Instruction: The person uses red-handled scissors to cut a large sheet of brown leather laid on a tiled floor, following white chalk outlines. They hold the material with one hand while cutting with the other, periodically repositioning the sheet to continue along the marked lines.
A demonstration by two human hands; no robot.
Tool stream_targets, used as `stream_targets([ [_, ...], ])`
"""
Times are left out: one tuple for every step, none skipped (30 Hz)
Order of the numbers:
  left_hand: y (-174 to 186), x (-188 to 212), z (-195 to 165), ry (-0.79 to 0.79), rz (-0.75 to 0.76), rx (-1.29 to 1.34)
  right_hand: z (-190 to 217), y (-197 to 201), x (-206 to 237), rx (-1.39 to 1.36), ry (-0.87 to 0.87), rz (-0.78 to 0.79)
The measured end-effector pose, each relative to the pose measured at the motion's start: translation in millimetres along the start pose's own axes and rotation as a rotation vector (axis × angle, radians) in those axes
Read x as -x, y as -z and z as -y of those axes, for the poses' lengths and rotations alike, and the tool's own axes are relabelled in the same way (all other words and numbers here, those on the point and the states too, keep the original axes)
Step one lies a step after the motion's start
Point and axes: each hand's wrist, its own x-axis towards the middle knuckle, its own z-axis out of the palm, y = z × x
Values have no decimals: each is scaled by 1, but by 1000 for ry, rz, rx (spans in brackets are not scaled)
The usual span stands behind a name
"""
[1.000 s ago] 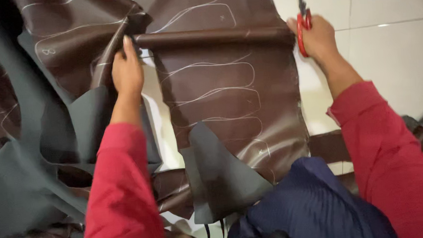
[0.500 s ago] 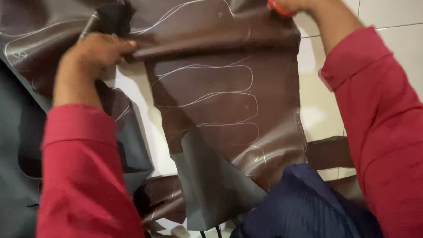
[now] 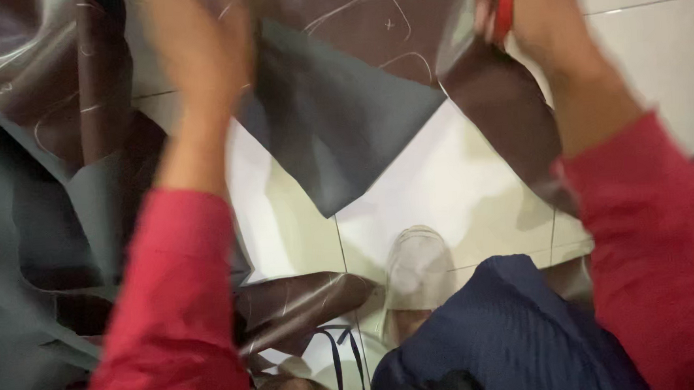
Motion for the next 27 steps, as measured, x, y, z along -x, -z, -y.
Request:
stream_targets([
  [-20, 33, -18, -117, 64, 153, -17, 0, 29, -144, -57, 67],
  [-36, 60, -38, -208, 144, 251, -33, -1, 61, -210, -130, 157],
  [-50, 88, -58, -266, 243, 250, -50, -2, 94, -261, -203, 228],
  [-60, 110, -78, -318, 311, 222, -67, -1, 129, -296, -273, 296],
  [-68, 128, -96, -371, 378, 196, -83, -1, 160, -289, -335, 339],
  [-74, 140, -111, -385, 377, 188, -97, 0, 187, -198, -368, 372],
  [-78, 149, -123, -398, 377, 176, -108, 1, 208, -111, -402, 407],
  [-81, 155, -129, -409, 380, 165, -115, 2, 225, -153, -480, 404],
  [-82, 158, -132, -353, 404, 172, -120, 1, 237, -197, -560, 405],
  [-83, 161, -133, -293, 429, 175, -123, 0, 243, -243, -638, 410],
  [-81, 164, -131, -234, 453, 177, -123, 0, 245, -244, -666, 439],
  [-82, 168, -128, -253, 519, 175, -124, 0, 244, -243, -690, 466],
  [-80, 177, -124, -270, 584, 172, -124, 1, 243, -243, -712, 494],
  [-76, 188, -120, -285, 653, 170, -124, 5, 241, -260, -707, 534],
  [-74, 204, -115, -322, 640, 148, -126, 8, 239, -276, -708, 574],
  [-67, 216, -109, -358, 627, 125, -127, 15, 238, -293, -708, 617],
  [-64, 227, -99, -395, 607, 98, -130, 19, 236, -315, -686, 667],
  [-60, 239, -90, -397, 565, 112, -133, 26, 236, -337, -665, 716],
  [-54, 251, -81, -398, 525, 127, -136, 32, 237, -360, -647, 767],
  [-49, 263, -71, -398, 485, 142, -139, 36, 238, -377, -647, 804],
  [-44, 274, -60, -401, 522, 172, -142, 40, 240, -393, -646, 840],
  [-39, 284, -49, -403, 558, 202, -144, 42, 242, -407, -644, 875],
  [-33, 293, -39, -403, 595, 232, -145, 44, 245, -399, -662, 872],
  [-27, 302, -31, -424, 597, 180, -146, 44, 250, -391, -682, 870],
  [-20, 310, -23, -443, 599, 127, -146, 42, 254, -383, -702, 870],
  [-14, 315, -18, -463, 599, 72, -145, 38, 260, -360, -744, 871],
  [-9, 317, -14, -449, 597, 101, -142, 31, 266, -335, -782, 869],
])
